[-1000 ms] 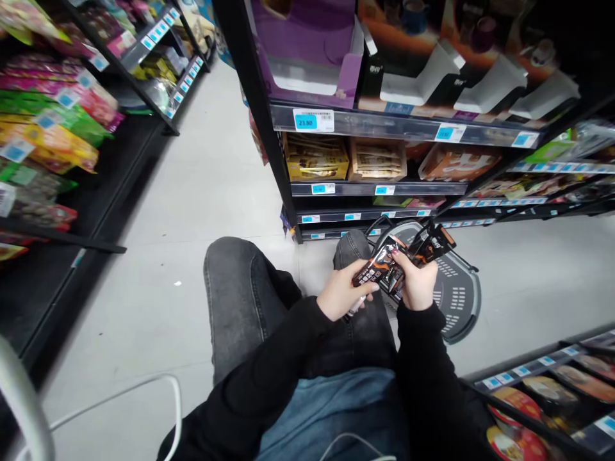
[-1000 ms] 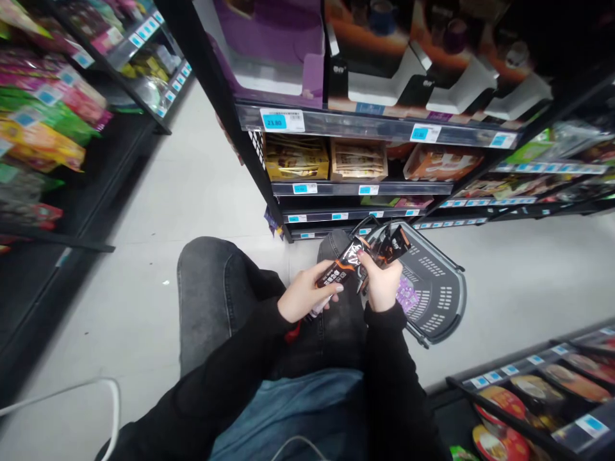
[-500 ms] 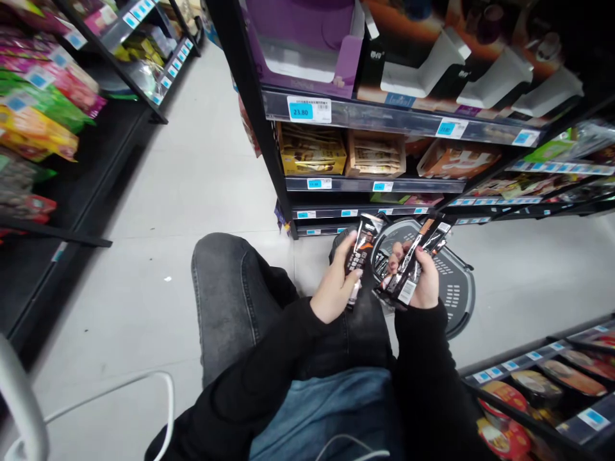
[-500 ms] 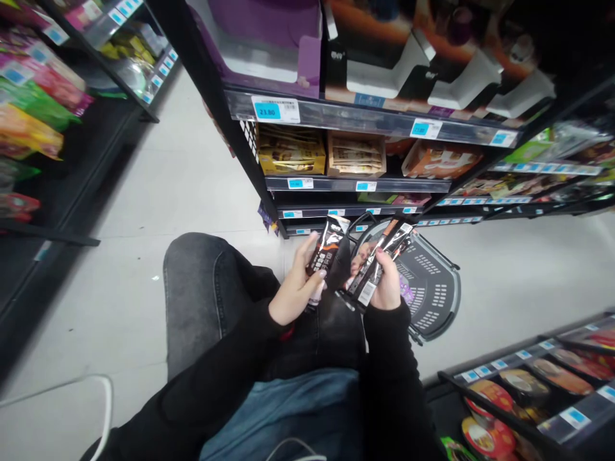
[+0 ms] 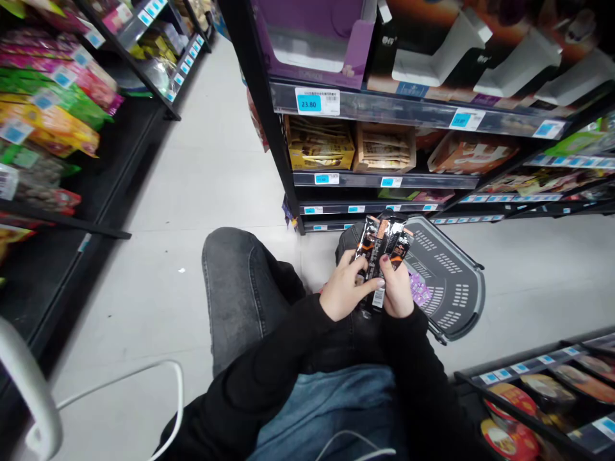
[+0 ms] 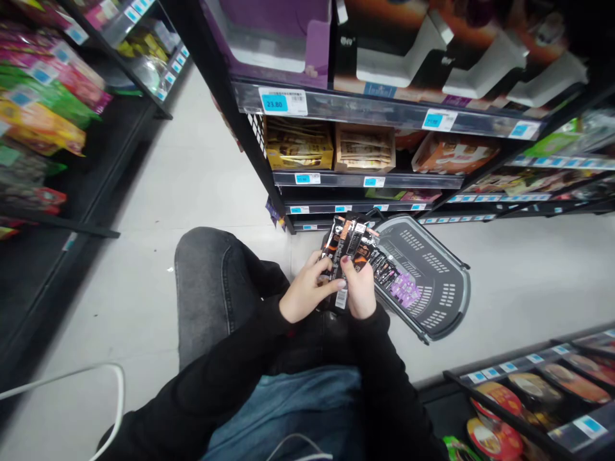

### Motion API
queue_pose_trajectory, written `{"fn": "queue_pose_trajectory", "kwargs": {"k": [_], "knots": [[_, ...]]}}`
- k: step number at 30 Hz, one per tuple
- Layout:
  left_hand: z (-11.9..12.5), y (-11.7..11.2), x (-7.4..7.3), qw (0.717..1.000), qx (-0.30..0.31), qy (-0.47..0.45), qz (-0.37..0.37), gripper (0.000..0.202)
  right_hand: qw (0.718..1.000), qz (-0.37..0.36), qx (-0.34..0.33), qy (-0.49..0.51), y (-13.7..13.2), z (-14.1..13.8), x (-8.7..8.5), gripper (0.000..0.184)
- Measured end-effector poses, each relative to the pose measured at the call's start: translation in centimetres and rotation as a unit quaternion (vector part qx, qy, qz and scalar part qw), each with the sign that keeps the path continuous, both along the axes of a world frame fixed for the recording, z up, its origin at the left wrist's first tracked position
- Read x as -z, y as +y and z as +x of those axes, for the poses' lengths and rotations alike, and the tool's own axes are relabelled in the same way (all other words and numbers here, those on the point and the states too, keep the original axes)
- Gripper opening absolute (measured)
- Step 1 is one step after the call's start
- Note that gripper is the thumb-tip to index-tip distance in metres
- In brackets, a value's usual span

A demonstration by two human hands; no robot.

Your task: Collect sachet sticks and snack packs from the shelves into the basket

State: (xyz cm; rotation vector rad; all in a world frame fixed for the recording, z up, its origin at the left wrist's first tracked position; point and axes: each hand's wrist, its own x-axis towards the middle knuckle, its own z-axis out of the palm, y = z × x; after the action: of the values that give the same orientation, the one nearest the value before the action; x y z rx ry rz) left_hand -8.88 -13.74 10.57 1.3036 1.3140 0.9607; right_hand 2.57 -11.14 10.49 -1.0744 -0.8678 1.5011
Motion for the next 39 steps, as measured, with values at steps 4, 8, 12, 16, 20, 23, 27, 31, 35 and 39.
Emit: {"fn": "queue_pose_trajectory", "kwargs": {"k": [4, 8, 12, 16, 20, 23, 27, 31, 35, 39], "knots": [[0.3, -0.1, 0.1, 0.999, -0.002, -0.034, 0.004, 0.028, 0.999, -0.021, 0.036, -0.009, 0.1, 0.1, 0.1, 0.040], [0.2, -0.1, -0.2, 0.999, -0.015, -0.009, 0.032, 0.019, 0.997, -0.009, 0.081, -0.003, 0.6, 1.2, -0.2, 0.036], [-0.3, 0.0, -0.5, 0.998, 0.003, 0.013, 0.056, 0.015, 0.996, 0.016, 0.083, -0.039, 1.4, 3.0, -1.1, 0.029], [-0.1, -0.2, 0.0, 0.995, 0.071, -0.036, 0.065, 0.025, 0.987, 0.041, 0.087, -0.128, 2.0, 3.9, -1.8, 0.029], [0.1, -0.2, 0.4, 0.981, 0.109, -0.116, 0.115, 0.065, 0.978, 0.028, 0.095, -0.182, 2.0, 3.7, -1.6, 0.030], [-0.2, 0.0, 0.2, 0.975, 0.158, -0.094, 0.121, 0.049, 0.977, 0.025, 0.095, -0.192, 1.9, 3.5, -1.2, 0.033], [-0.5, 0.0, -0.2, 0.980, 0.161, -0.063, 0.099, 0.036, 0.971, 0.034, 0.096, -0.215, 2.0, 3.6, -0.8, 0.034], [0.1, -0.4, -0.3, 0.990, 0.118, -0.038, 0.069, 0.029, 0.968, 0.031, 0.161, -0.188, 2.5, 4.0, -1.4, 0.033], [0.7, -0.6, -0.1, 0.998, 0.040, -0.011, 0.048, 0.031, 0.992, -0.039, 0.120, -0.001, 2.7, 4.1, -2.3, 0.038], [1.0, -0.7, 0.2, 0.998, 0.059, 0.004, 0.018, 0.039, 0.994, -0.053, 0.062, 0.067, 2.0, 2.8, -1.9, 0.045]]}}
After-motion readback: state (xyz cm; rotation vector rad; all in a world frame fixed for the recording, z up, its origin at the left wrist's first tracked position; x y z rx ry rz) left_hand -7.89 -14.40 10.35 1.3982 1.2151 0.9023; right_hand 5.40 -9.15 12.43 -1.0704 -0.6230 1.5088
